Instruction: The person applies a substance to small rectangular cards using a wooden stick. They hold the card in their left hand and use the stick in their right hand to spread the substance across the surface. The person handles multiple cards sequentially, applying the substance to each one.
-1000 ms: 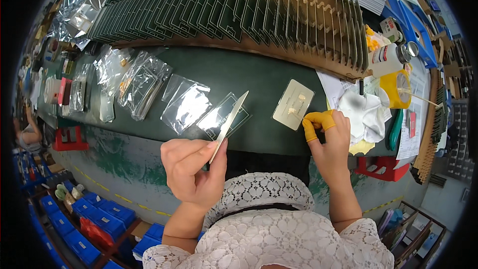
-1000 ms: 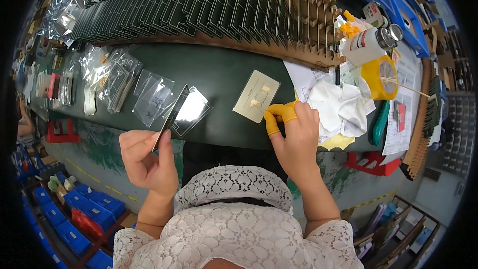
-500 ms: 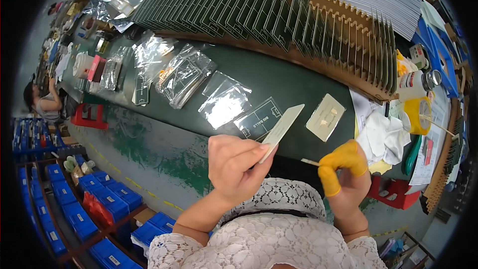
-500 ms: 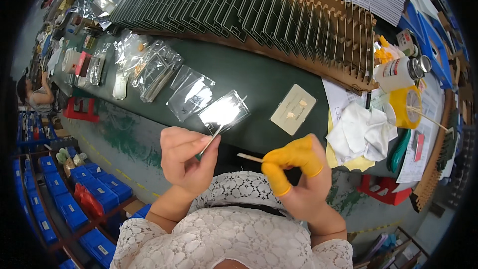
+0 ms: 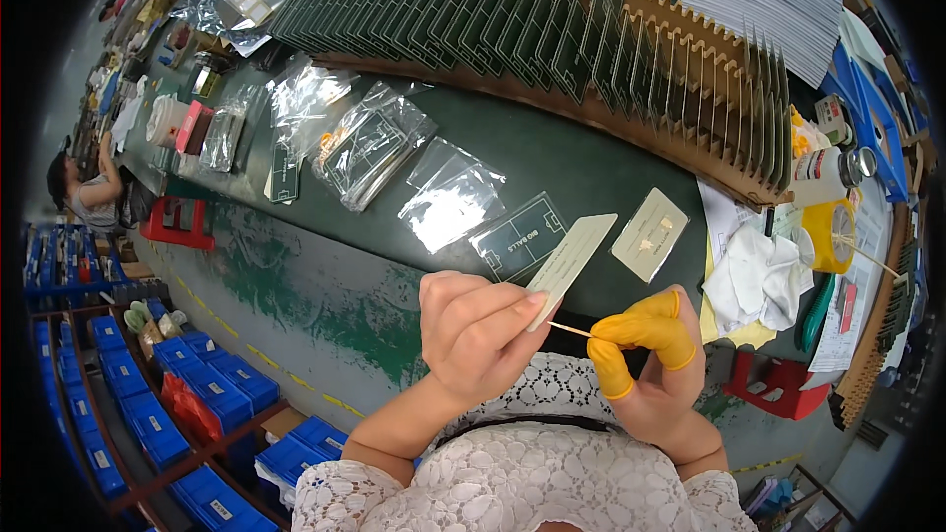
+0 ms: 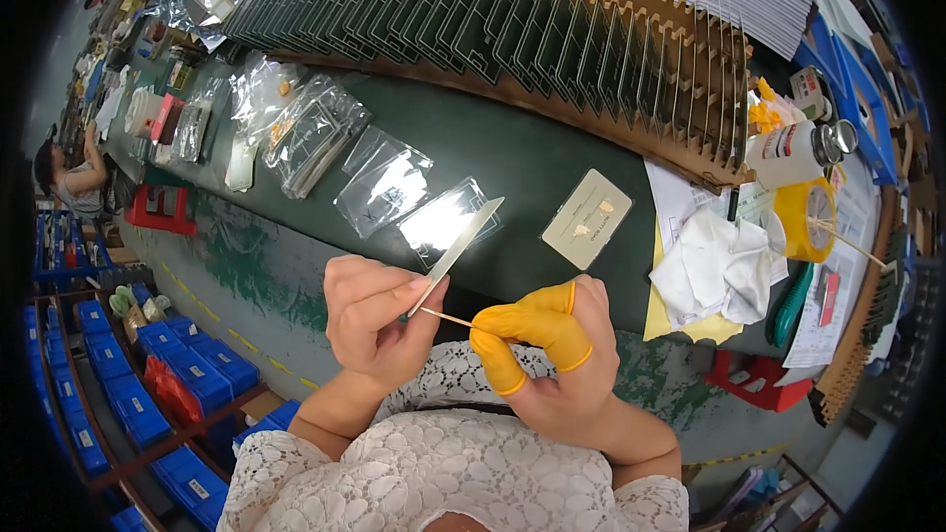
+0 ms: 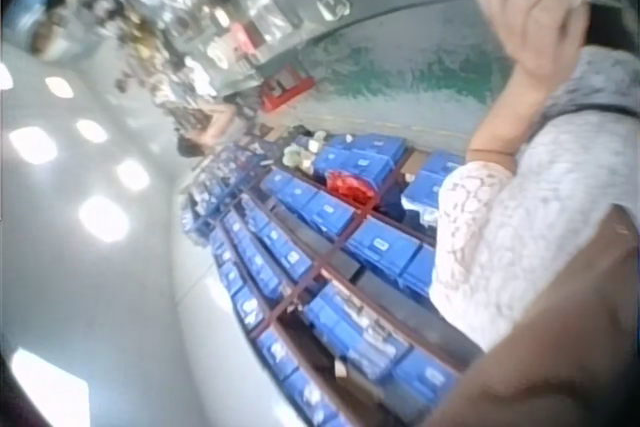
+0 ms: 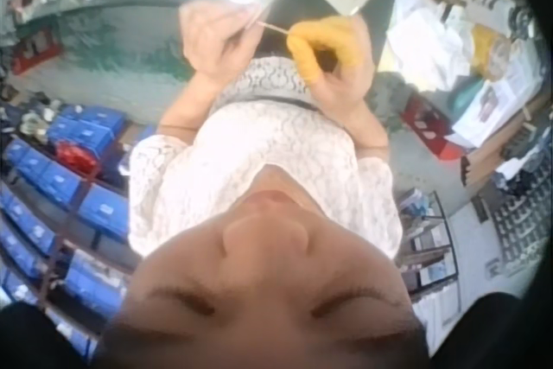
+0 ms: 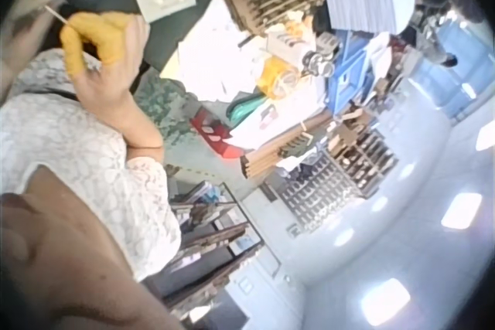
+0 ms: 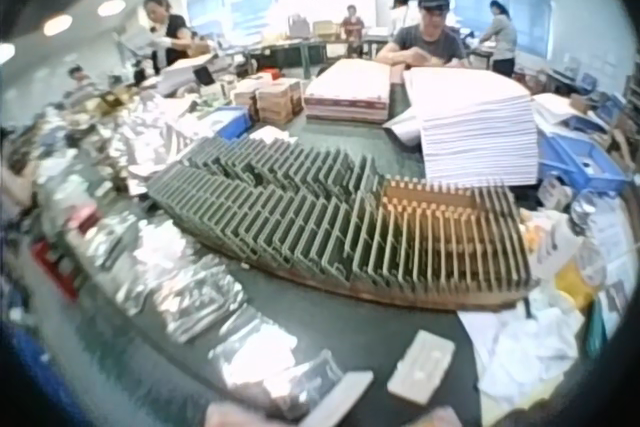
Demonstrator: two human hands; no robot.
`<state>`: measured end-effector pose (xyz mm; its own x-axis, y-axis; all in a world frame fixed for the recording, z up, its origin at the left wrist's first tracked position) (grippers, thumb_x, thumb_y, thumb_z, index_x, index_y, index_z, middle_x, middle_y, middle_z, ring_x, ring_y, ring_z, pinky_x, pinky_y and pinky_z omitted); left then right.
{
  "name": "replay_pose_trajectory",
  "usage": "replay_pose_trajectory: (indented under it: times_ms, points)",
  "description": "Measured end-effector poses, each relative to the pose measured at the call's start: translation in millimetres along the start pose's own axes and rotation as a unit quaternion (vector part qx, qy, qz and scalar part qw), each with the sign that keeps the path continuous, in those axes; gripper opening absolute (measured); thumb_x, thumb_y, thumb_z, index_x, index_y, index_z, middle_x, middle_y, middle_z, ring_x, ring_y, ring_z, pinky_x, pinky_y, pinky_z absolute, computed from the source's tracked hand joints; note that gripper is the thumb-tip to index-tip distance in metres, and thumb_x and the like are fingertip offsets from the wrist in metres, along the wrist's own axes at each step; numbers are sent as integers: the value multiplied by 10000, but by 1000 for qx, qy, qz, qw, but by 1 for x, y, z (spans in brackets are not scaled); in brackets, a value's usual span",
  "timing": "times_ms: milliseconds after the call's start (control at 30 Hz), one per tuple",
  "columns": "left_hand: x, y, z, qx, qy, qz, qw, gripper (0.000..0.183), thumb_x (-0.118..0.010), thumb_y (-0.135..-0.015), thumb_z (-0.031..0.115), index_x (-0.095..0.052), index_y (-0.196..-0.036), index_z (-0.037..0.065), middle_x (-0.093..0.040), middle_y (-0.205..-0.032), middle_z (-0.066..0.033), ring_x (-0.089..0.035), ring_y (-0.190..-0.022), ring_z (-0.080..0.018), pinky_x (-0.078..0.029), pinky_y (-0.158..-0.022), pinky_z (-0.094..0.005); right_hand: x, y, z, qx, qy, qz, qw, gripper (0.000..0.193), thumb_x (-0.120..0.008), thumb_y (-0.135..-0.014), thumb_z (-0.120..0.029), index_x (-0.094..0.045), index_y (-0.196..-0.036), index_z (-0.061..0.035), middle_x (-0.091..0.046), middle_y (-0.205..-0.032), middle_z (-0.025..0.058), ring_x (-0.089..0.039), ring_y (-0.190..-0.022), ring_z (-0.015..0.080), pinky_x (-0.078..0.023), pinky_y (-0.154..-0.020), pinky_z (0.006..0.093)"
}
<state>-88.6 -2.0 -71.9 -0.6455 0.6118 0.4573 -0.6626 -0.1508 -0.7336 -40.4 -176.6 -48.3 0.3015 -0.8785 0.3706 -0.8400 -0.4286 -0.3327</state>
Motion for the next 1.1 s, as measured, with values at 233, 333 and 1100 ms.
replay_pose_trajectory:
  times_ms: [233,333,1100]
  points:
    - [-2,6,-5,-7,9,13,1000,436,-843,-643,8,-671,-1033,100,-662,-977,-9,-579,-767,-197,-425,-688,-342,-1,1,0,2,17,3,1000,276,-818,-715,-43,-702,-964,-74,-612,-847,66,-510,-717,235,-367,-662,345]
    - [-2,7,-5,-6,10,14,1000,435,-842,-644,7,-671,-1033,99,-662,-979,-10,-579,-767,-197,-425,-688,-342,-1,0,-1,1,18,4,1000,278,-817,-714,-39,-700,-964,-70,-613,-853,69,-508,-717,237,-367,-660,346]
    - [0,1,0,0,-4,1,1000,421,-838,-674,-68,-612,-991,93,-659,-880,-37,-555,-717,-201,-417,-648,-317,2,-1,2,2,34,-2,999,270,-811,-736,-32,-692,-976,-64,-609,-888,73,-509,-753,246,-387,-672,344]
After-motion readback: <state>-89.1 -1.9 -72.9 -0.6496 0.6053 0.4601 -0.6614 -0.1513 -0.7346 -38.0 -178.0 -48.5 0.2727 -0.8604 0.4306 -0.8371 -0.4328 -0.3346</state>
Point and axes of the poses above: each hand's wrist, its own y-axis away from the middle knuckle, its own x-axis out of the back of the hand, z = x × y, the point moved 2 cm from there along -y, towards the middle knuckle
